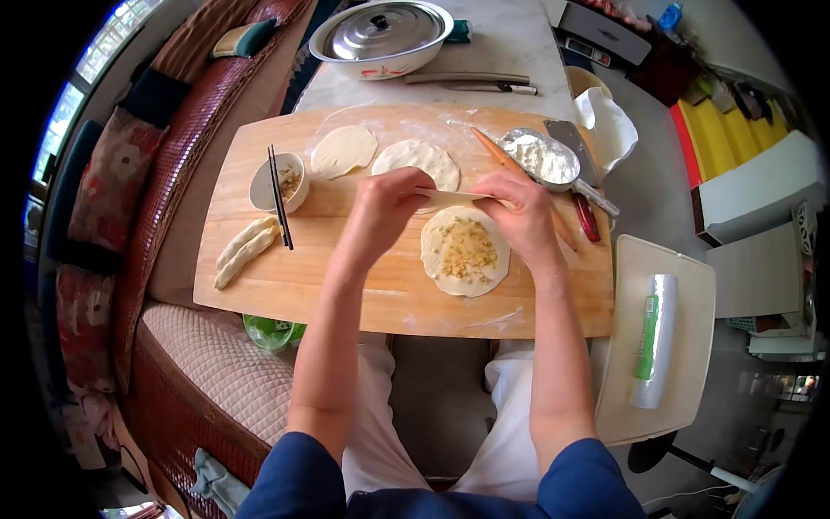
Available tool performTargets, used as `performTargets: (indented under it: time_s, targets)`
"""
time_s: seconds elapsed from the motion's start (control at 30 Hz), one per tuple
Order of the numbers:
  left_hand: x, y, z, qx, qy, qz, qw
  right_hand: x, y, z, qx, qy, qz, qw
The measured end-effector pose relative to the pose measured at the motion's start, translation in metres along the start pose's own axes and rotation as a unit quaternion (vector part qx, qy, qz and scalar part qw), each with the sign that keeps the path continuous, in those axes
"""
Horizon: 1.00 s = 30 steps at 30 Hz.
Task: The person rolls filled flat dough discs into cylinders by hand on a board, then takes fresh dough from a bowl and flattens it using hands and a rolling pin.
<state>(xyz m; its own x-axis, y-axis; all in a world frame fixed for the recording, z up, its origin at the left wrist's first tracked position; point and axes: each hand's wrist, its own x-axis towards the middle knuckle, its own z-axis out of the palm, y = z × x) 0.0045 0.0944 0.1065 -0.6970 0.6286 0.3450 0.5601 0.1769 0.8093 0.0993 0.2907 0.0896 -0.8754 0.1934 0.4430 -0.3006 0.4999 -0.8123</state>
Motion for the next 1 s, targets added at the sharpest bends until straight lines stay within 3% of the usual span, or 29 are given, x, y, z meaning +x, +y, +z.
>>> performTargets:
  time_s: [0.07,0.17,0.43,0.93,1.0]
  targets:
    - [-0.001,-0.019,0.028,-0.028,-0.002,0.028,0.999,-0.010,0.007,-0.011,-0.104,0.034,-0.026,0.994]
    - [-0.014,-0.036,0.053,-0.002,-0.042,0.071,0.997,-0.041,0.032,-0.014,-0.161,-0.027,-0.014,0.987]
    - [-0.050,-0.048,0.063,0.058,-0.140,0.091,0.984,-0.081,0.043,-0.009,-0.188,-0.115,0.028,0.975]
    - [-0.063,-0.057,0.048,0.149,-0.191,0.077,0.967,-0.091,0.040,0.013,-0.193,-0.205,0.013,0.959]
    - [-0.062,-0.066,0.042,0.116,-0.163,0.081,0.976,-0.089,0.044,0.004,-0.080,-0.192,0.096,0.973]
